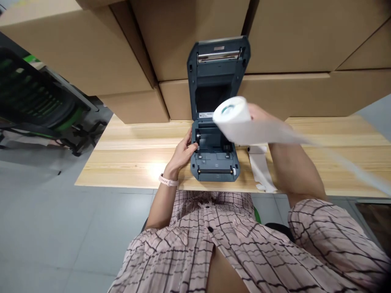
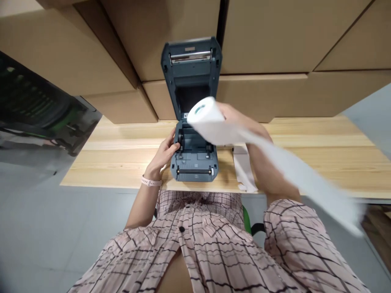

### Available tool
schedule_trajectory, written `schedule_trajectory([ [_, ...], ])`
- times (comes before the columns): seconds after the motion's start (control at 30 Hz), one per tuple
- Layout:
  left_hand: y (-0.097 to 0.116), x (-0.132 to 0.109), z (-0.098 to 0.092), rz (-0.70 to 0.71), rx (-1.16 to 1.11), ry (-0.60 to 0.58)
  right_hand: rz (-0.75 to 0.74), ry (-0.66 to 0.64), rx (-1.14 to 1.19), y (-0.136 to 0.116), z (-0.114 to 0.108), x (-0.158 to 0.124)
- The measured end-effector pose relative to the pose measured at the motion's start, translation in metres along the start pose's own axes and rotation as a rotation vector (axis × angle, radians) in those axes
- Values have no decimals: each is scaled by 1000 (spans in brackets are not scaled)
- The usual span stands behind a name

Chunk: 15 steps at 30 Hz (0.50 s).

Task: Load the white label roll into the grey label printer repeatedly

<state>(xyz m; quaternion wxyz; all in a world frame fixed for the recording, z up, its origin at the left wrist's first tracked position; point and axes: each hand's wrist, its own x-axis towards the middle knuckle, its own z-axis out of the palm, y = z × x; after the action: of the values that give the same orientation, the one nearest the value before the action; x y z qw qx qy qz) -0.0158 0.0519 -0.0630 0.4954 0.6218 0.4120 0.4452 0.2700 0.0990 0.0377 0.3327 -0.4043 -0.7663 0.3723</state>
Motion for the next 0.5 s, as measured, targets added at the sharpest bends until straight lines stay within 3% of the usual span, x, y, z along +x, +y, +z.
schedule_trajectory([
  [0.1,0,0,0,-6,7,13,-58,-275,-284,-30,16,9],
  [0.17,0,0,0,-2,8,14,-89,-383,-480,-42,25,12],
  [0.37,1,-2,-2,-6,17,12,-82,-488,-639,-46,37,16],
  [0.5,3,-4,0,-14,-10,13,-92,-484,-648,-43,40,17],
])
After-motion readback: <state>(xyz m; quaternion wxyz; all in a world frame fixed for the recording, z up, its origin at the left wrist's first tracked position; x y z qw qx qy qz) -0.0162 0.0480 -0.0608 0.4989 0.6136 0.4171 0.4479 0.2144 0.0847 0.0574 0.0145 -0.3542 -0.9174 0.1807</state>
